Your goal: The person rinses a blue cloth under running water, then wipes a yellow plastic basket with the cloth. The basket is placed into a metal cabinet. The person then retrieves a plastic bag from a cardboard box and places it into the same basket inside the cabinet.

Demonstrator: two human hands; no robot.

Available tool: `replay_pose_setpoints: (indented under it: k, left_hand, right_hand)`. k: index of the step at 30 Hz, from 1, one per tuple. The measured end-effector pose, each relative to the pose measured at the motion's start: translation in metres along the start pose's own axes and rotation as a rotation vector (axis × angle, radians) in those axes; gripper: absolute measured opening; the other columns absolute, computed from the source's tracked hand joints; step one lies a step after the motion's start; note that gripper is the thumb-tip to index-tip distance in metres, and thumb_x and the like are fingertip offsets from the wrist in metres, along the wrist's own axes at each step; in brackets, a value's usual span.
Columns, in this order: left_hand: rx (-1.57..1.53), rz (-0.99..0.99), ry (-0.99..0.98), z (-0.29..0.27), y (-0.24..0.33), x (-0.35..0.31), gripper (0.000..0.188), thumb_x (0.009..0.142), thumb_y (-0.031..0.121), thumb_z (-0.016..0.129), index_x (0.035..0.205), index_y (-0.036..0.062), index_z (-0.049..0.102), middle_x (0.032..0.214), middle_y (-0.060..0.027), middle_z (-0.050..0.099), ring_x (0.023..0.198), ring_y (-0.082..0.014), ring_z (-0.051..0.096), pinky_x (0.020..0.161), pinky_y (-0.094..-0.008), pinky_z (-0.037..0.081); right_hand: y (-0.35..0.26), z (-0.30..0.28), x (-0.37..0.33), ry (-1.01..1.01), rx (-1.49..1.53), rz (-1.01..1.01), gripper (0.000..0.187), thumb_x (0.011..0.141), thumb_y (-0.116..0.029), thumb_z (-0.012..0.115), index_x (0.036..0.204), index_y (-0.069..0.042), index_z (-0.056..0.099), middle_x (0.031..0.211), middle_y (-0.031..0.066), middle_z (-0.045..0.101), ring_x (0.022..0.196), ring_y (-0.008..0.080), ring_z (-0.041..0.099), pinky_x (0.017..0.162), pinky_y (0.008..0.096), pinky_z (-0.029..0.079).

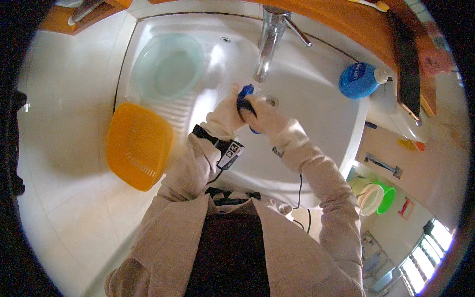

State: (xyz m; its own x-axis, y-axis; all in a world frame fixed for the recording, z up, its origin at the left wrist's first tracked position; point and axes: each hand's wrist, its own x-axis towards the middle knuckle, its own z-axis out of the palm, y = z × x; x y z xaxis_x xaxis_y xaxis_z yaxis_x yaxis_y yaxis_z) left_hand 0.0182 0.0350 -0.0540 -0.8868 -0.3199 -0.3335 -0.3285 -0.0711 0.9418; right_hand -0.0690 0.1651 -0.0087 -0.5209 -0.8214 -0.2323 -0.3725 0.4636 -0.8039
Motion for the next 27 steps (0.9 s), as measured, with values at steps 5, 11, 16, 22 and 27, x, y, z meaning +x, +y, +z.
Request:
replay_pose_setpoints:
  k: [5,11,16,22,27]
  left_hand:
    - [-0.965,-0.389,-0.180,0.003,0.004,0.006,0.052,0.104,0.055,0.036,0.103,0.0095,0.061,0.091,-0.0041,0.064,0.081,-0.0180,0.062,0.076,-0.0318,0.053]
    - [-1.017,-0.206,-0.031,0.018,0.017,-0.010,0.027,0.103,0.033,0.052,0.114,0.0106,0.061,0.095,-0.0014,0.059,0.091,-0.0132,0.058,0.084,-0.0280,0.049]
    - [-0.282,-0.182,0.318,0.025,0.027,-0.014,0.038,0.096,0.030,0.061,0.125,0.0075,0.054,0.107,-0.0071,0.062,0.102,-0.0168,0.061,0.082,-0.0298,0.052]
    - [-0.790,-0.171,0.495,0.016,0.043,-0.006,0.032,0.098,0.017,0.057,0.126,0.0095,0.047,0.107,-0.0053,0.057,0.093,-0.0160,0.059,0.080,-0.0308,0.051]
    - [-0.563,-0.233,0.432,0.052,0.049,-0.014,0.030,0.097,0.013,0.059,0.124,0.0053,0.049,0.110,-0.0074,0.057,0.097,-0.0171,0.058,0.084,-0.0310,0.050]
  right_hand:
    - [-0.011,-0.012,-0.037,-0.051,0.079,-0.108,0.032,0.095,-0.025,0.064,0.117,-0.003,0.055,0.098,0.0182,0.063,0.084,0.0295,0.065,0.073,0.0375,0.053]
    - [-0.016,-0.007,-0.025,0.465,-0.338,-0.702,0.030,0.085,-0.004,0.064,0.114,-0.004,0.057,0.107,0.0199,0.062,0.097,0.0350,0.066,0.085,0.0394,0.056]
    - [0.017,0.017,0.007,0.277,-0.029,-0.040,0.025,0.092,-0.012,0.060,0.115,-0.002,0.062,0.111,0.0243,0.064,0.100,0.0372,0.066,0.086,0.0399,0.055]
    - [0.050,-0.019,0.012,0.354,-0.062,0.465,0.047,0.098,-0.042,0.057,0.117,0.000,0.062,0.107,0.0199,0.069,0.086,0.0312,0.069,0.081,0.0380,0.057]
    - [0.056,0.003,-0.001,0.076,1.220,0.525,0.042,0.093,-0.036,0.067,0.113,0.000,0.061,0.099,0.0136,0.067,0.088,0.0253,0.068,0.080,0.0344,0.056]
